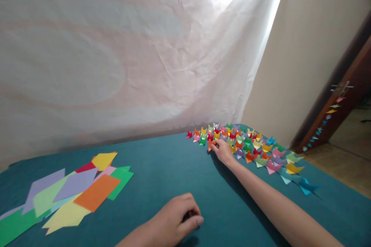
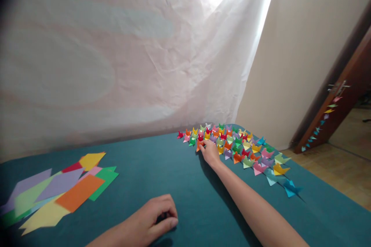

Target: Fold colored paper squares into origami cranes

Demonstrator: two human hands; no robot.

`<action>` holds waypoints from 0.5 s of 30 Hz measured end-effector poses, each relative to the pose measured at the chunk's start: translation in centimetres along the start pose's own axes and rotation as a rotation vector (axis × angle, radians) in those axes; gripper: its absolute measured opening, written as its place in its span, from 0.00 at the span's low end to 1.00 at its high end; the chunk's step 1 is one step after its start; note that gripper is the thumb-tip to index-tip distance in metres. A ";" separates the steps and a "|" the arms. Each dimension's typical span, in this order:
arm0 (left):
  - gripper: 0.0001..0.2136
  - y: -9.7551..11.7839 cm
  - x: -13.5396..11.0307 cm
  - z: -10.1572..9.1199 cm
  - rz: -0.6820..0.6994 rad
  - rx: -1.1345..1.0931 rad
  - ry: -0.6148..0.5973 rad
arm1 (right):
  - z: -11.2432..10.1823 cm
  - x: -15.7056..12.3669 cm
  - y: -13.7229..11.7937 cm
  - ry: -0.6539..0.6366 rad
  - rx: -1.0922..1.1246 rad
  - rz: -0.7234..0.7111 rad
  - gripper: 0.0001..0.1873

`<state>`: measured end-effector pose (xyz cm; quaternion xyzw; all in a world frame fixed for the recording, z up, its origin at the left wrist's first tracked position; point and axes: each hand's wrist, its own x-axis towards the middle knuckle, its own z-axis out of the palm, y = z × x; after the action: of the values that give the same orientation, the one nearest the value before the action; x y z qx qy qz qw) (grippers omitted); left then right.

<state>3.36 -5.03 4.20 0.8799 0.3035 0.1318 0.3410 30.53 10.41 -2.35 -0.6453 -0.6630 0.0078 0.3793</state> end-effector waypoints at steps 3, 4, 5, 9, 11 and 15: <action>0.08 -0.8 -0.3 0.6 -0.017 -0.062 0.040 | 0.3 0.6 0.8 -0.006 0.007 0.022 0.11; 0.08 -1.0 -0.3 0.8 -0.009 -0.074 0.045 | 0.5 0.6 0.8 -0.012 0.008 0.025 0.11; 0.08 -1.1 -0.3 1.0 0.000 -0.080 0.047 | 0.7 0.7 0.8 -0.018 0.008 0.028 0.10; 0.07 -1.2 -0.4 1.2 0.027 -0.078 0.050 | 1.1 0.7 0.6 -0.029 -0.011 0.053 0.10; 0.07 -1.2 -0.4 1.2 0.035 -0.077 0.052 | 1.2 0.7 0.5 -0.029 -0.034 0.075 0.09; 0.07 -1.2 -0.4 1.2 0.044 -0.077 0.052 | 1.6 0.9 0.2 -0.022 -0.087 0.120 0.09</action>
<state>3.01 -5.19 2.48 0.8688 0.2875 0.1739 0.3637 30.03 11.99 -3.17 -0.6996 -0.6272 0.0086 0.3423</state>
